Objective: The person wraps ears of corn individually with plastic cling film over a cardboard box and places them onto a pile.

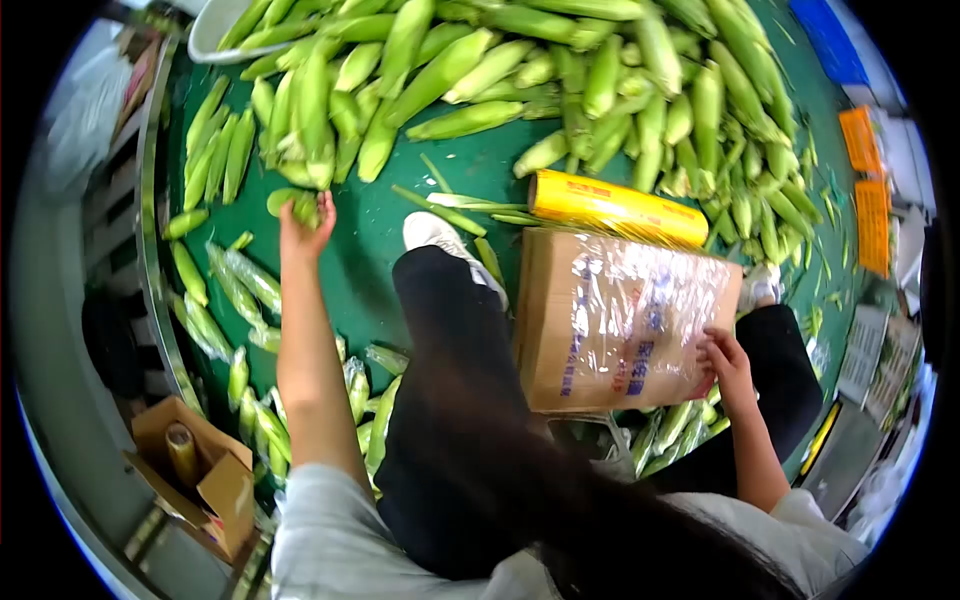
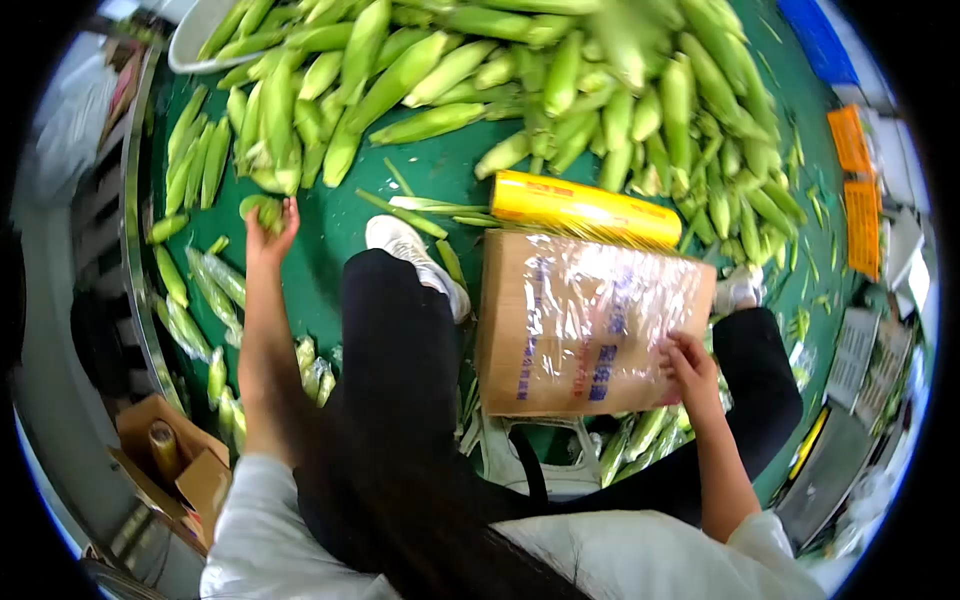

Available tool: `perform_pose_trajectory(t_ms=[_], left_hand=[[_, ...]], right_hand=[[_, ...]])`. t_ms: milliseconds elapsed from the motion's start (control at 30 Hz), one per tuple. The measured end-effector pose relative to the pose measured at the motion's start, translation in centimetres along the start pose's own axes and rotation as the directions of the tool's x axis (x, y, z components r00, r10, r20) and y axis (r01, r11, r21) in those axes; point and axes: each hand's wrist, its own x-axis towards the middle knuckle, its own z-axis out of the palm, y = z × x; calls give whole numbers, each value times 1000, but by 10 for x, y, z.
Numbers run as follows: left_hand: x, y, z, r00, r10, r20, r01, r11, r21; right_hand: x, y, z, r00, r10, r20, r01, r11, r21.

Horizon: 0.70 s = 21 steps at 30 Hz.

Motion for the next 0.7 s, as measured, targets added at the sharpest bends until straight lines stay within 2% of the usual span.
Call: perform_pose_trajectory(t_ms=[33,67,100,167,200,233,267,300,333,367,400,433,467,500,533,567,633,667,700], left_hand=[[-62,-30,28,998,-59,35,63,991,-122],[-94,-33,43,994,-9,107,6,1000,23],[-135,-34,65,983,42,179,-71,985,158],[-186,-84,84,896,-195,400,24,918,395],[-216,-103,102,818,-315,482,34,862,506],[-235,-118,132,878,-289,381,-28,763,645],[-254,-134,165,879,-333,343,-135,515,847],[-275,-155,193,886,-358,296,-231,212,949],[-298,-187,213,838,-335,430,-472,-52,880],[-319,-223,230,752,-349,559,-656,-305,691],[-337,-251,240,684,-442,580,-725,-503,471],[-336,-282,238,661,-567,492,-750,-506,425],[-337,-316,228,598,-628,497,-797,-531,287],[-335,-349,216,452,-713,536,-871,-483,92],[-327,-382,202,482,-743,464,-805,-585,-101],[-344,-414,200,656,-688,310,-702,-707,-84],[-299,-444,144,396,-738,547,-859,-507,-63],[-293,-449,138,402,-726,558,-850,-523,-68],[-289,-450,131,414,-712,567,-839,-540,-65]], right_hand=[[-10,-9,9,999,2,-47,0,999,38],[-21,-14,19,996,-9,-88,10,1000,9],[14,37,32,993,-93,-72,101,988,119],[-14,69,1,970,74,-232,-28,980,196],[-17,93,-15,938,25,-345,41,982,183],[-14,114,-24,896,-32,-443,123,976,177],[-20,113,-29,879,56,-473,54,975,216],[-6,146,-38,870,31,-492,61,984,168],[-6,152,-40,860,-70,-505,64,998,-30],[-5,150,-37,846,-175,-503,64,971,-230],[-5,144,-31,858,-112,-501,-53,951,-304],[-5,136,-22,864,-43,-501,-170,913,-371],[5,141,-12,858,94,-505,-260,927,-271],[14,145,-4,843,229,-487,-351,920,-174],[11,132,-3,849,313,-426,-412,897,-161],[6,115,-5,849,388,-359,-465,871,-158],[3,106,-2,892,298,-341,-375,908,-188],[-7,97,-5,931,236,-279,-298,933,-204],[-5,108,-7,938,199,-284,-248,957,-151]])
